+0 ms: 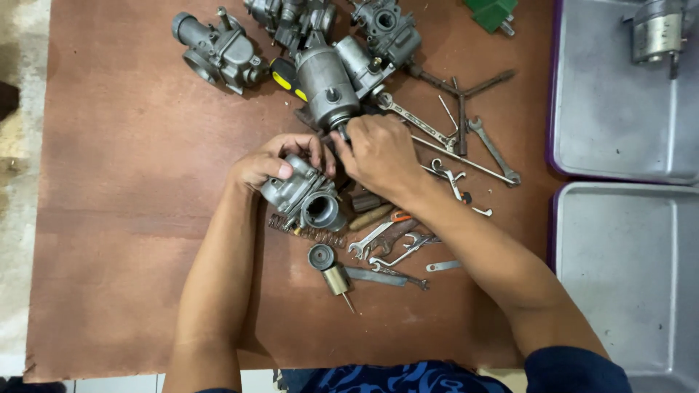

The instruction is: Disassembling and inspecting multiple motorcycle carburetors on a workbench.

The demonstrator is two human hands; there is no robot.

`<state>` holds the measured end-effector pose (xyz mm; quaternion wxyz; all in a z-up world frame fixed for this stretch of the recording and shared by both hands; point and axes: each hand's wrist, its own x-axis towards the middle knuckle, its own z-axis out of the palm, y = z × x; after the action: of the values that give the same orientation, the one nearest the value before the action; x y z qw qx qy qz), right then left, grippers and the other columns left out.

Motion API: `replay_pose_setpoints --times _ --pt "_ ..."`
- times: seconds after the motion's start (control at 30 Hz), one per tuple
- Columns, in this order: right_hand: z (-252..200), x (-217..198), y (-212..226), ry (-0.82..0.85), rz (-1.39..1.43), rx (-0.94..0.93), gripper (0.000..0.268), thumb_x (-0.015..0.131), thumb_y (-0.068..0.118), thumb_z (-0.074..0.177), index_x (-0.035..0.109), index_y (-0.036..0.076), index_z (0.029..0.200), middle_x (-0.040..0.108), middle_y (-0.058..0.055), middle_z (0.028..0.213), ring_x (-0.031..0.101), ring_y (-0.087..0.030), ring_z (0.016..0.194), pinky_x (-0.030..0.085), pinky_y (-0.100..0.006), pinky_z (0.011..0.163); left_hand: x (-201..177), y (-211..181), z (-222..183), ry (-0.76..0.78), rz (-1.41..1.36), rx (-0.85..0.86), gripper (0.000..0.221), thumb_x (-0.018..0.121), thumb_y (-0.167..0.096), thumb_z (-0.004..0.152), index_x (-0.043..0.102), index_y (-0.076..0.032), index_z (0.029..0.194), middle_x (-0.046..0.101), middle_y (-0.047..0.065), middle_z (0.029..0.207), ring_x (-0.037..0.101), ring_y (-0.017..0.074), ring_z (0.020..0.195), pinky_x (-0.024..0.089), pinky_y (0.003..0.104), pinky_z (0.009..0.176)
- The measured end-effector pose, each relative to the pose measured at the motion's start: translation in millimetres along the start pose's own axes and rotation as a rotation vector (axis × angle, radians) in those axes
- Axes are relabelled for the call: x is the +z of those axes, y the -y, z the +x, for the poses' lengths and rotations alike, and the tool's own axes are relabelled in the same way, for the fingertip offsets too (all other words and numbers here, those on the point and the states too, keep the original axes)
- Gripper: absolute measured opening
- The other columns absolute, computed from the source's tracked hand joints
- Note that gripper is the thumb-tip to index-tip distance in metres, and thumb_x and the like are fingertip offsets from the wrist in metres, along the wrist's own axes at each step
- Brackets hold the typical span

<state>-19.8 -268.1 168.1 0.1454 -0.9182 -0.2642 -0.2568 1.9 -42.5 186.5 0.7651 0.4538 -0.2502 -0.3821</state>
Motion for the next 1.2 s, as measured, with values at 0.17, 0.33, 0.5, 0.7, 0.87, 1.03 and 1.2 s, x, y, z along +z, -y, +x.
replay_pose_setpoints --times 0.17,0.33,0.5,0.7,0.87,1.03,1.2 --pt "13.3 -4.8 13.6 -0.066 0.032 -0.021 0.032 0.068 0.034 0.093 0.057 0.010 0.075 0.056 -0.009 0.063 0.064 -0.029 0.059 0.051 -0.040 0.058 -8.8 11.1 -1.8 -0.001 0.010 0.019 0.066 0.079 -0.053 0.060 0.062 0.001 0.094 0.067 0.013 0.087 0.065 0.0150 0.075 0.048 0.024 0.059" --pt "27.4 -31.0 12.8 0.151 0.308 0.078 0.032 0.067 0.029 0.096 0.060 0.004 0.078 0.059 -0.015 0.065 0.066 -0.036 0.065 0.052 -0.045 0.061 -2.9 3.0 -2.5 -0.018 0.014 -0.026 0.068 0.078 -0.055 0.058 0.064 0.000 0.095 0.066 0.008 0.083 0.063 0.0117 0.074 0.047 0.022 0.059" --pt "33.8 -63.8 -0.2 0.423 0.562 0.152 0.021 0.066 0.019 0.093 0.062 -0.001 0.091 0.066 -0.025 0.080 0.069 -0.045 0.083 0.053 -0.052 0.068 0.7 0.6 0.1 -0.016 -0.022 -0.049 0.070 0.079 -0.056 0.059 0.065 0.000 0.097 0.067 0.007 0.084 0.065 0.0103 0.076 0.048 0.020 0.060" --pt "26.4 -83.2 -31.7 0.462 0.531 0.096 0.013 0.071 0.011 0.092 0.071 0.001 0.100 0.071 -0.017 0.082 0.072 -0.039 0.081 0.056 -0.046 0.070 -6.7 15.0 -3.4 -0.014 -0.053 -0.016 0.066 0.079 -0.054 0.059 0.064 -0.001 0.096 0.069 0.013 0.091 0.066 0.0145 0.080 0.050 0.023 0.064" --pt "-1.8 -55.1 -34.3 0.516 0.351 -0.012 0.024 0.079 0.027 0.080 0.070 0.014 0.097 0.071 -0.011 0.084 0.072 -0.037 0.084 0.057 -0.050 0.071 -11.4 17.7 -3.0 0.020 -0.026 0.001 0.067 0.078 -0.055 0.061 0.061 -0.001 0.097 0.069 0.017 0.097 0.067 0.0187 0.087 0.051 0.027 0.070" --pt "16.7 -67.5 -37.6 0.340 0.564 0.145 0.010 0.075 0.013 0.090 0.073 0.010 0.099 0.074 -0.013 0.086 0.073 -0.035 0.087 0.059 -0.045 0.071 -14.3 22.6 -4.5 0.023 -0.058 -0.001 0.066 0.079 -0.054 0.062 0.061 0.000 0.096 0.070 0.020 0.098 0.069 0.0203 0.088 0.052 0.027 0.071" --pt "25.2 -72.2 -49.3 0.200 0.677 0.283 0.011 0.078 0.012 0.087 0.076 0.013 0.098 0.075 -0.009 0.080 0.074 -0.028 0.079 0.059 -0.039 0.066 -11.4 20.5 -4.7 0.015 -0.063 -0.006 0.064 0.079 -0.053 0.062 0.061 -0.001 0.096 0.069 0.019 0.099 0.068 0.0204 0.089 0.050 0.026 0.073"
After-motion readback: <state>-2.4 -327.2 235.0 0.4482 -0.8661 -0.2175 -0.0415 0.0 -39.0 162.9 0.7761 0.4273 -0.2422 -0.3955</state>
